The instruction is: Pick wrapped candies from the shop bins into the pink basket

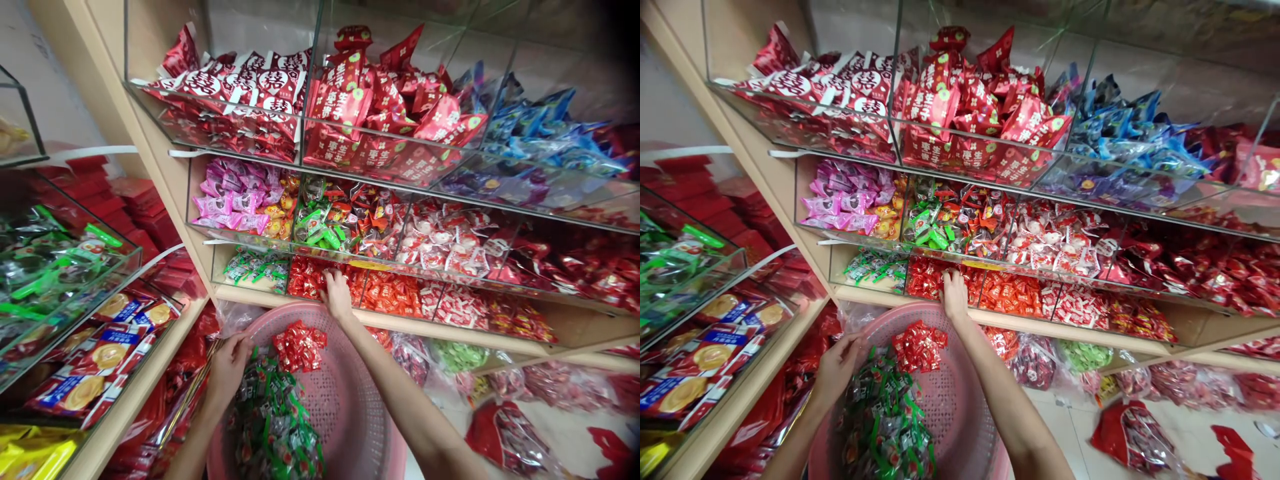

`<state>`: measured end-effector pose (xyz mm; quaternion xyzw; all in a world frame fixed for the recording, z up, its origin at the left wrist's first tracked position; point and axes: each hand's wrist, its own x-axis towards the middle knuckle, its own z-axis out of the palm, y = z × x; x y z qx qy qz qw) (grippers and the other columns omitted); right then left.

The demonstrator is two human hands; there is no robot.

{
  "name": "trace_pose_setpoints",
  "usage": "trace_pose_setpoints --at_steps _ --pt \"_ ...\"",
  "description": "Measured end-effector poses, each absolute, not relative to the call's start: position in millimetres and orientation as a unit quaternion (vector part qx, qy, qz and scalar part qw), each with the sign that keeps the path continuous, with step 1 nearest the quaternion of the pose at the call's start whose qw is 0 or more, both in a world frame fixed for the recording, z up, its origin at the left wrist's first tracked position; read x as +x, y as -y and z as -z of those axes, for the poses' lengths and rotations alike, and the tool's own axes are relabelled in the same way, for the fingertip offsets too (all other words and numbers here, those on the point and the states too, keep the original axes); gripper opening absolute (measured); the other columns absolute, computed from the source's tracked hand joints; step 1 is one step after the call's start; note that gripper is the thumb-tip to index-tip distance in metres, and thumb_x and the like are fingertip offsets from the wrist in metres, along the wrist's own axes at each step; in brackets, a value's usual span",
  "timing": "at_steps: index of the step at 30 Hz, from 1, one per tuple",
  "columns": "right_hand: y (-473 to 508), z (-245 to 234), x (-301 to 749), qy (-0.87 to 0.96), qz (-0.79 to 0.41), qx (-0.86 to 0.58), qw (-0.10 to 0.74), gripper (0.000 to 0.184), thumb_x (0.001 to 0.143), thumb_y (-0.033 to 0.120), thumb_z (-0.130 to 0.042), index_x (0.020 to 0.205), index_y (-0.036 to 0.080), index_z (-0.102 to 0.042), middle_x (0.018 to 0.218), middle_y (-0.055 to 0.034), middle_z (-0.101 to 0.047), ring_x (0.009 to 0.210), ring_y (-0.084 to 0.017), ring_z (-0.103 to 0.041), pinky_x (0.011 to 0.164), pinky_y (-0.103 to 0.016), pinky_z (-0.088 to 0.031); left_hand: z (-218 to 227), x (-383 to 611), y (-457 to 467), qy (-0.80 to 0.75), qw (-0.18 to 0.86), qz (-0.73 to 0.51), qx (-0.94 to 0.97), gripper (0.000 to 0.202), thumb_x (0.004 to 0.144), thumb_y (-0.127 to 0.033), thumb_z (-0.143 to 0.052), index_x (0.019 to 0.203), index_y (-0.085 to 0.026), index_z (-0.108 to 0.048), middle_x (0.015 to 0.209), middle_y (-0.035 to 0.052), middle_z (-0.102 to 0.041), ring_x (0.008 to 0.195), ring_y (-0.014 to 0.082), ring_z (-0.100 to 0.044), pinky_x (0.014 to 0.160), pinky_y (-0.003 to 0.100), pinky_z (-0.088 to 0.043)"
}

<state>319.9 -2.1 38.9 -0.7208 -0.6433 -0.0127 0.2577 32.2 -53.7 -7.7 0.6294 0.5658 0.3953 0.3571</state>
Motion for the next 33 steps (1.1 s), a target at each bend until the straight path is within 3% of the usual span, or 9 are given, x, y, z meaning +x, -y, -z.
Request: trace_pose_setpoints --at_steps 3,7,10,15,18,26,33 --pt "-17.2 -37.6 328.8 0.644 0.016 -0.749 0.153 0.060 0.076 0.025 -0.064 0.130 0.022 -0.039 0.127 -0.0168 -0.042 0.107 -0.028 -0.048 0.083 -0.038 -0.043 8.5 31.8 53.8 -0.567 0.362 -0.396 0.624 0.029 0.081 -0.043 -0.047 0.094 -0.021 -0.061 0.084 0.0041 -0.071 0.078 0.0204 -0.067 0.069 0.029 -0.053" --pt "-31.5 -32.8 326.9 0.663 0.031 -0.739 0.116 0.072 0.071 0.034 -0.071 0.133 0.030 -0.035 0.134 -0.0171 -0.036 0.105 -0.029 -0.050 0.076 -0.038 -0.047 8.7 30.9 54.2 -0.567 0.377 -0.400 0.613 0.031 0.081 -0.044 -0.048 0.097 -0.020 -0.060 0.082 0.0039 -0.071 0.071 0.0196 -0.067 0.067 0.029 -0.053" --pt "-36.5 -33.8 323.1 0.679 0.043 -0.727 0.093 0.066 0.072 0.030 -0.070 0.131 0.030 -0.040 0.137 -0.0176 -0.034 0.102 -0.030 -0.052 0.073 -0.038 -0.048 8.0 30.6 55.1 -0.565 0.383 -0.401 0.611 0.031 0.081 -0.044 -0.048 0.097 -0.020 -0.060 0.081 0.0037 -0.071 0.069 0.0194 -0.067 0.067 0.029 -0.053" --pt "-35.9 -41.3 326.2 0.708 0.043 -0.701 0.076 0.048 0.079 0.015 -0.058 0.124 0.026 -0.048 0.131 -0.0156 -0.043 0.101 -0.028 -0.052 0.070 -0.034 -0.047 9.8 30.5 55.1 -0.561 0.396 -0.400 0.607 0.030 0.081 -0.044 -0.048 0.096 -0.021 -0.060 0.085 0.0043 -0.071 0.070 0.0197 -0.068 0.067 0.029 -0.054" --pt "-33.5 -43.2 331.4 0.720 0.031 -0.689 0.079 0.041 0.082 0.013 -0.052 0.121 0.026 -0.052 0.130 -0.0136 -0.044 0.101 -0.027 -0.053 0.070 -0.033 -0.047 12.7 30.4 53.5 -0.560 0.386 -0.400 0.614 0.030 0.082 -0.044 -0.048 0.096 -0.021 -0.060 0.085 0.0041 -0.071 0.071 0.0197 -0.068 0.067 0.029 -0.054" --pt "-27.0 -39.7 342.9 0.723 -0.011 -0.668 0.177 0.032 0.087 0.021 -0.047 0.119 0.023 -0.053 0.126 -0.0107 -0.048 0.106 -0.023 -0.053 0.080 -0.030 -0.046 11.8 30.4 52.3 -0.562 0.359 -0.392 0.634 0.029 0.081 -0.042 -0.049 0.094 -0.020 -0.062 0.083 0.0035 -0.072 0.073 0.0195 -0.068 0.066 0.026 -0.052" --pt "-11.6 -41.8 348.2 0.646 -0.089 -0.625 0.429 0.026 0.083 0.032 -0.053 0.103 0.017 -0.061 0.107 -0.0102 -0.058 0.097 -0.020 -0.057 0.088 -0.033 -0.044 13.7 33.6 51.5 -0.566 0.372 -0.383 0.628 0.031 0.080 -0.044 -0.049 0.094 -0.020 -0.061 0.084 0.0049 -0.071 0.077 0.0207 -0.068 0.065 0.027 -0.052"
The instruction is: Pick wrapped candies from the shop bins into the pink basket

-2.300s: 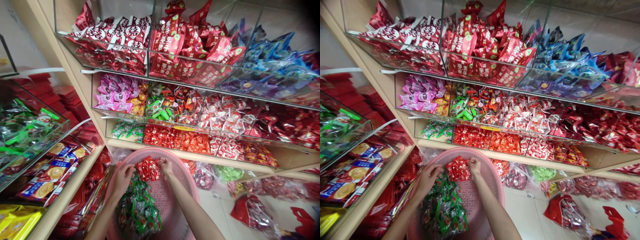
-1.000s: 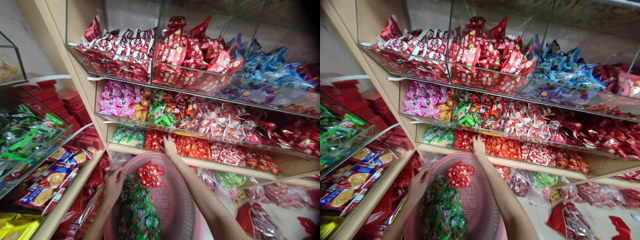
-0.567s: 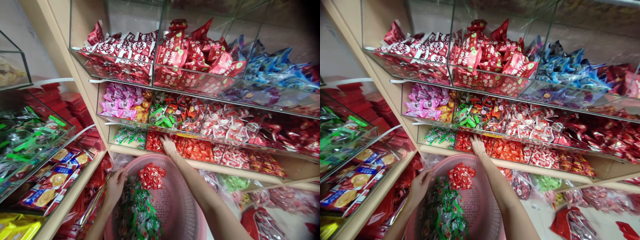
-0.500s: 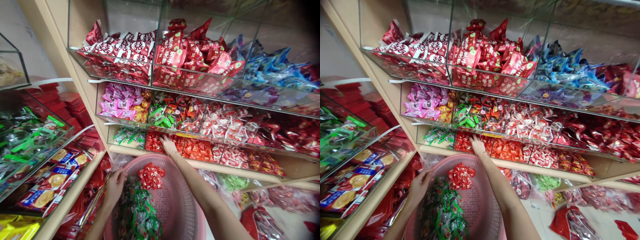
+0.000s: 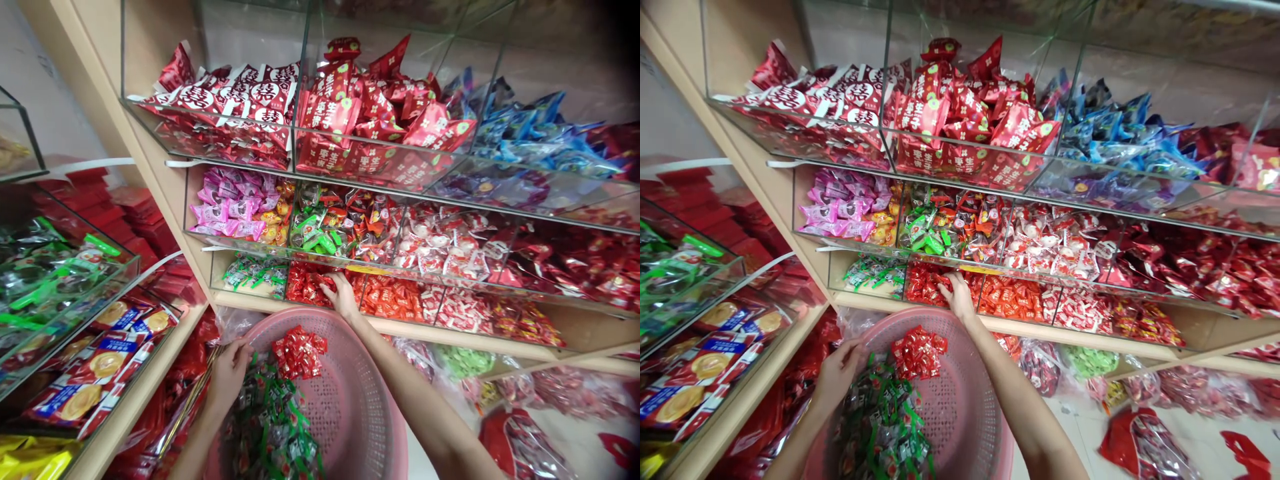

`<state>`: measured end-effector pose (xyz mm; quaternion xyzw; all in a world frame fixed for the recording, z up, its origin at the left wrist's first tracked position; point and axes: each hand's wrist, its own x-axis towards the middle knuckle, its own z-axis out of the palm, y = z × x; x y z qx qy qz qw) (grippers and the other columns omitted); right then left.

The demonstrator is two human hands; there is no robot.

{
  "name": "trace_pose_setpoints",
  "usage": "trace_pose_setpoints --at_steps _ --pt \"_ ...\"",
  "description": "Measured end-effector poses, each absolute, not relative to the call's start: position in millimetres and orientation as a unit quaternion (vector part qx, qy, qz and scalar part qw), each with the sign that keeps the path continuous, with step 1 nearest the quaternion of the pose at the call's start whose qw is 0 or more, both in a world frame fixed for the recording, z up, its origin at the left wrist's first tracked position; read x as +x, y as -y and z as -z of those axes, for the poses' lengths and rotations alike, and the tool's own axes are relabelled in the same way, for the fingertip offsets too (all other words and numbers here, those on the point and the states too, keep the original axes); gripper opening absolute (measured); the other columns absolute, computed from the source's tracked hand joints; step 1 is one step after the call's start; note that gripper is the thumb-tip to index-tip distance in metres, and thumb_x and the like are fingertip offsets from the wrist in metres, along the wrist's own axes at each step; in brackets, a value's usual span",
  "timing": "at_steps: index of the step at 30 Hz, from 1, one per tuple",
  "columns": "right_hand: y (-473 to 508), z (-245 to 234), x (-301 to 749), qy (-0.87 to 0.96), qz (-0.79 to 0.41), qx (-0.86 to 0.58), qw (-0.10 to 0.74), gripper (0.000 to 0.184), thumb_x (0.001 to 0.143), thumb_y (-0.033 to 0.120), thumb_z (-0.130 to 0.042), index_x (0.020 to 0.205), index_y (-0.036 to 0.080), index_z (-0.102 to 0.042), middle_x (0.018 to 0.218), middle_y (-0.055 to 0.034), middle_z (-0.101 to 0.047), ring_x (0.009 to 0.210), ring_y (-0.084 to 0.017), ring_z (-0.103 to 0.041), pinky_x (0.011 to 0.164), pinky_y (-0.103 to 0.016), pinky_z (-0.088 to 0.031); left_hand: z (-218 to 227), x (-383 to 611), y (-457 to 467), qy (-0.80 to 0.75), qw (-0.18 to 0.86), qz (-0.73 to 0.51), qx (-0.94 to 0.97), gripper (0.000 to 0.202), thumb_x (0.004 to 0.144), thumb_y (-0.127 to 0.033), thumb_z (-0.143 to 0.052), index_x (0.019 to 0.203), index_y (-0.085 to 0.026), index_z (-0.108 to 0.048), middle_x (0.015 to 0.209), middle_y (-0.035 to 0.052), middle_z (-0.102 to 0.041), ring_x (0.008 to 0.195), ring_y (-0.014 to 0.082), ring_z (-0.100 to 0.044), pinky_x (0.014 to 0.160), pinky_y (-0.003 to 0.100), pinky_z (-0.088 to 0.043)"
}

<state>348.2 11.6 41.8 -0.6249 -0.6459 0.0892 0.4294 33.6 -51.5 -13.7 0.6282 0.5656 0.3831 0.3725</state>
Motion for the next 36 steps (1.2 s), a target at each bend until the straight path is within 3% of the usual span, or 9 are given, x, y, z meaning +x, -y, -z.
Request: trace_pose_setpoints --at_steps 3,6,8,14,19,28,36 --pt "6.7 -44.7 337.8 0.537 -0.198 -0.622 0.534 0.034 0.077 0.041 -0.058 0.101 0.017 -0.060 0.096 -0.0081 -0.062 0.076 -0.017 -0.060 0.072 -0.030 -0.049 13.6 39.3 53.1 -0.560 0.398 -0.378 0.621 0.031 0.079 -0.046 -0.049 0.096 -0.021 -0.060 0.082 0.0044 -0.071 0.071 0.0198 -0.067 0.064 0.028 -0.052" --pt "37.6 -44.5 314.9 0.391 -0.387 -0.596 0.585 0.044 0.073 0.048 -0.061 0.106 0.019 -0.056 0.070 0.0004 -0.061 0.046 -0.010 -0.049 0.048 -0.023 -0.043 7.5 52.3 55.6 -0.551 0.430 -0.382 0.605 0.031 0.078 -0.046 -0.051 0.093 -0.021 -0.060 0.079 0.0036 -0.071 0.065 0.0187 -0.066 0.062 0.028 -0.052" --pt "61.7 -39.9 295.3 0.320 -0.478 -0.563 0.593 0.039 0.070 0.049 -0.065 0.095 0.019 -0.059 0.060 0.0041 -0.056 0.045 -0.008 -0.046 0.045 -0.020 -0.039 -0.4 64.9 58.0 -0.542 0.467 -0.390 0.580 0.032 0.076 -0.048 -0.053 0.090 -0.020 -0.061 0.078 0.0040 -0.070 0.065 0.0185 -0.065 0.062 0.029 -0.052" --pt "114.7 -7.8 245.4 0.214 -0.649 -0.481 0.549 0.037 0.064 0.044 -0.073 0.088 0.018 -0.062 0.068 0.0026 -0.062 0.047 -0.005 -0.049 0.043 -0.016 -0.040 -23.5 99.2 73.6 -0.511 0.624 -0.346 0.479 0.043 0.070 -0.049 -0.063 0.098 -0.017 -0.065 0.097 0.0078 -0.069 0.090 0.0219 -0.064 0.071 0.028 -0.050" --pt "127.9 10.5 229.9 0.194 -0.683 -0.491 0.505 0.033 0.064 0.044 -0.074 0.081 0.017 -0.065 0.063 0.0022 -0.062 0.043 -0.006 -0.048 0.040 -0.016 -0.039 -16.4 104.8 89.2 -0.505 0.673 -0.324 0.432 0.036 0.062 -0.046 -0.070 0.082 -0.016 -0.066 0.085 0.0047 -0.070 0.082 0.0199 -0.063 0.069 0.025 -0.047" --pt "129.8 12.9 219.7 0.168 -0.692 -0.481 0.511 0.038 0.064 0.043 -0.074 0.087 0.015 -0.066 0.065 0.0017 -0.065 0.044 -0.005 -0.052 0.040 -0.014 -0.041 -3.6 113.3 97.1 -0.583 0.679 -0.362 0.259 0.037 0.054 -0.043 -0.073 0.076 -0.018 -0.057 0.067 -0.0024 -0.063 0.056 0.0113 -0.058 0.051 0.021 -0.041" --pt "130.0 23.2 225.6 0.065 -0.685 -0.504 0.522 0.037 0.059 0.038 -0.079 0.083 0.015 -0.062 0.066 0.0020 -0.066 0.044 -0.004 -0.053 0.040 -0.013 -0.045 8.6 108.8 84.9 -0.578 0.675 -0.402 0.221 0.038 0.050 -0.039 -0.076 0.075 -0.017 -0.056 0.063 -0.0065 -0.056 0.052 0.0054 -0.051 0.044 0.015 -0.034"
